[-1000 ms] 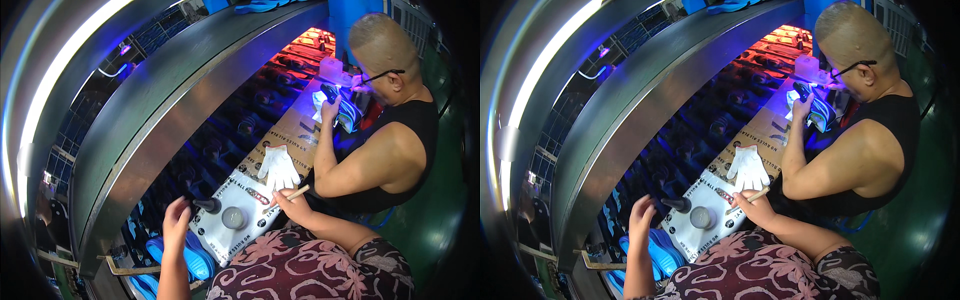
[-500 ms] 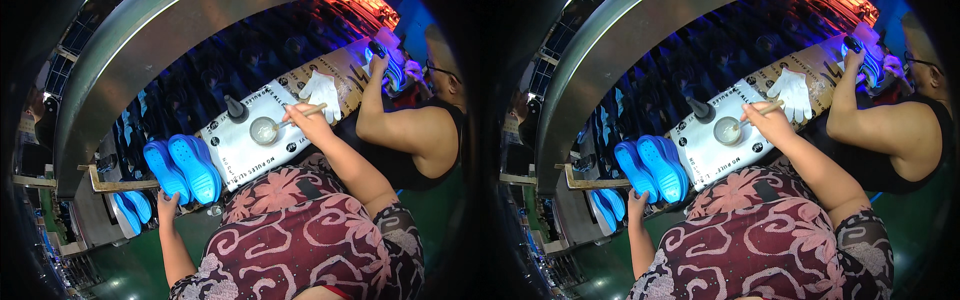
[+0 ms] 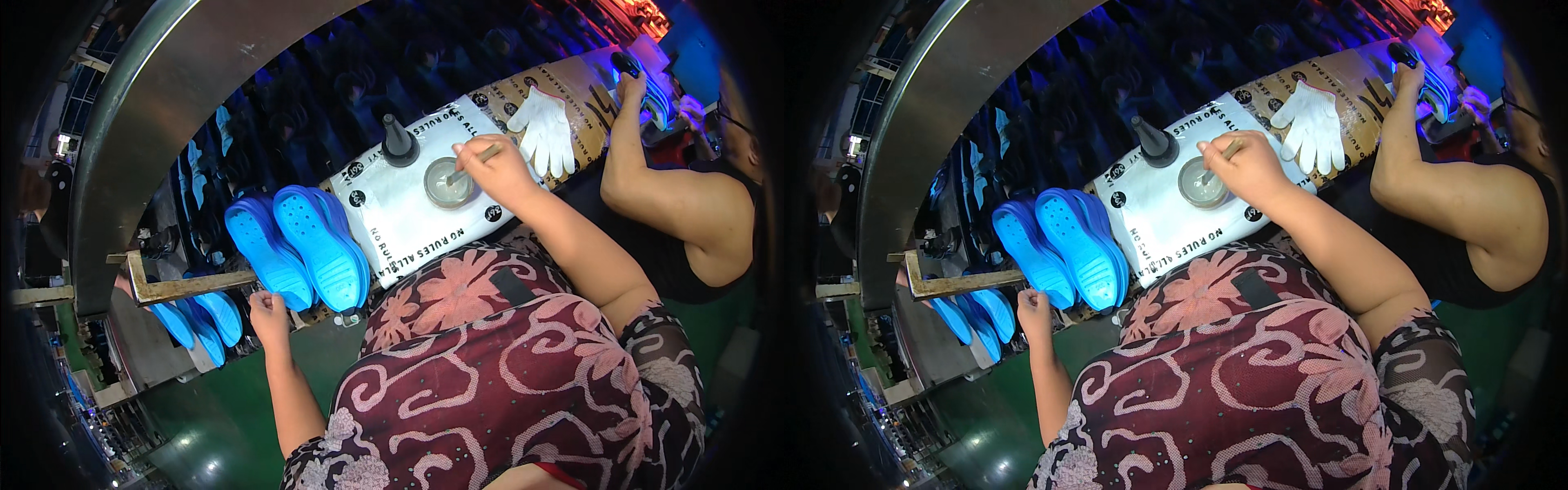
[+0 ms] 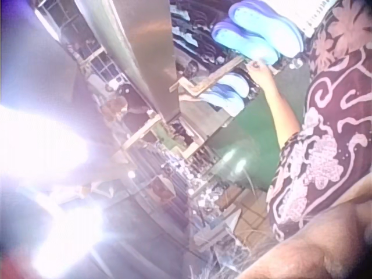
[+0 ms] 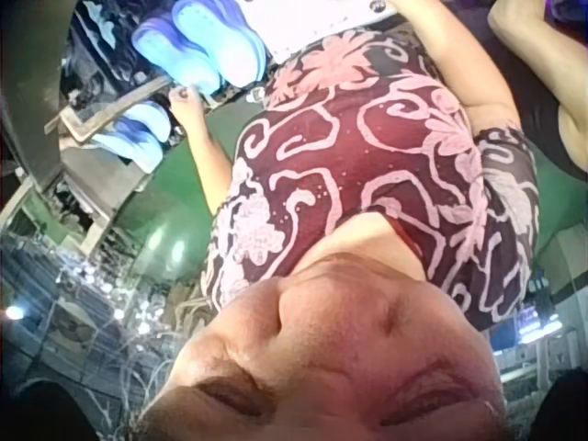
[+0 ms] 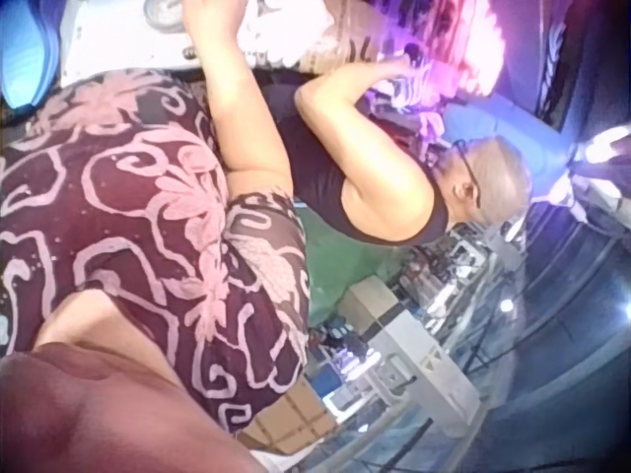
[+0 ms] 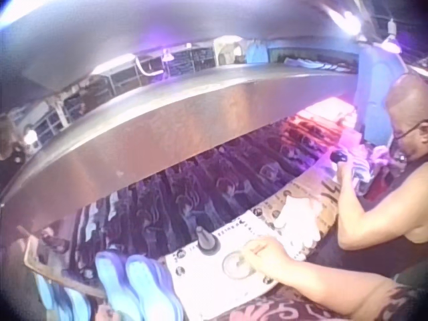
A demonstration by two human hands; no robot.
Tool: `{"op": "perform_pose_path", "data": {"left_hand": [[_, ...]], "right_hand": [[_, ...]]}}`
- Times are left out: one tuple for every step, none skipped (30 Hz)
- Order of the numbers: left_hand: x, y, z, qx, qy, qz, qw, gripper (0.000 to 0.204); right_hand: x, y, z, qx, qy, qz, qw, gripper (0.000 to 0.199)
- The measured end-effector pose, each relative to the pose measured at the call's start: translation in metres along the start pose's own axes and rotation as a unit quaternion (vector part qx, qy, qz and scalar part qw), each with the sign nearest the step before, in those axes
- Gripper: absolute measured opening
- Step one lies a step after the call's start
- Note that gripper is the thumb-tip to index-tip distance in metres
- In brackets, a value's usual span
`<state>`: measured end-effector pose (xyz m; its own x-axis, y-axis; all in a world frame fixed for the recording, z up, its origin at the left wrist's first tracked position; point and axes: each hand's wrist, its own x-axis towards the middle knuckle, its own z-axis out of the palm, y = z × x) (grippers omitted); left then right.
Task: The person applies adhesive to shoe soles using a brush dipped into a small container, then places the coated soles onto a conveyor belt.
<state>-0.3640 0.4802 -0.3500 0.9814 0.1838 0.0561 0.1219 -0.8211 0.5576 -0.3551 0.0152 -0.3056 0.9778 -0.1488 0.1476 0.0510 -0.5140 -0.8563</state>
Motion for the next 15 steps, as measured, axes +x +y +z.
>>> {"op": "perform_pose_path", "data": {"left_hand": [[0.003,-0.003,-0.004,-0.022,-0.025,-0.037,0.999,0.014],[0.002,-0.003,-0.004,-0.021,-0.026,-0.038,0.999,0.014],[0.002,0.001,-0.006,-0.065,-0.023,-0.062,0.996,0.014],[0.001,0.004,-0.007,-0.109,-0.018,-0.085,0.990,0.014],[0.000,0.007,-0.009,-0.153,-0.013,-0.098,0.983,0.020],[-0.001,0.015,-0.010,-0.153,-0.016,-0.097,0.983,0.020],[-0.002,0.025,-0.009,-0.221,-0.028,-0.138,0.965,0.024],[-0.003,0.031,-0.009,-0.288,-0.040,-0.178,0.940,0.028],[-0.002,0.028,-0.015,-0.366,-0.102,-0.212,0.900,0.035],[0.000,0.027,-0.021,-0.429,-0.139,-0.283,0.847,0.038],[-0.007,0.031,-0.023,-0.480,-0.130,-0.286,0.819,0.040],[-0.012,0.039,-0.025,-0.531,-0.123,-0.286,0.788,0.042],[-0.013,0.035,-0.029,-0.567,-0.161,-0.261,0.764,0.045],[-0.014,0.043,-0.031,-0.567,-0.161,-0.260,0.765,0.045],[-0.019,0.058,-0.034,-0.581,-0.135,-0.251,0.762,0.046]], "right_hand": [[0.000,-0.004,-0.004,0.011,0.013,-0.003,1.000,0.031],[-0.001,-0.008,-0.007,0.023,0.025,-0.007,0.999,0.033],[-0.002,-0.011,-0.009,0.028,0.024,-0.002,0.999,0.034],[-0.002,-0.009,-0.008,0.028,0.024,0.000,0.999,0.034],[-0.002,-0.005,-0.007,-0.057,0.007,-0.055,0.997,0.034],[-0.003,0.001,-0.005,-0.143,-0.009,-0.108,0.984,0.035],[-0.007,0.009,0.004,-0.124,0.004,-0.098,0.987,0.037],[-0.009,0.013,0.001,-0.125,0.006,-0.096,0.987,0.037],[-0.008,0.009,-0.002,-0.115,0.014,-0.090,0.989,0.037],[-0.007,0.004,-0.006,-0.104,0.022,-0.084,0.991,0.038],[-0.007,0.001,-0.009,-0.094,0.015,-0.073,0.993,0.039],[-0.008,0.001,-0.010,-0.094,0.016,-0.073,0.993,0.039],[-0.008,0.002,-0.011,-0.070,0.032,-0.068,0.995,0.038],[-0.009,0.002,-0.012,-0.045,0.049,-0.063,0.996,0.037],[-0.009,-0.004,-0.014,-0.045,0.047,-0.064,0.996,0.037]]}}
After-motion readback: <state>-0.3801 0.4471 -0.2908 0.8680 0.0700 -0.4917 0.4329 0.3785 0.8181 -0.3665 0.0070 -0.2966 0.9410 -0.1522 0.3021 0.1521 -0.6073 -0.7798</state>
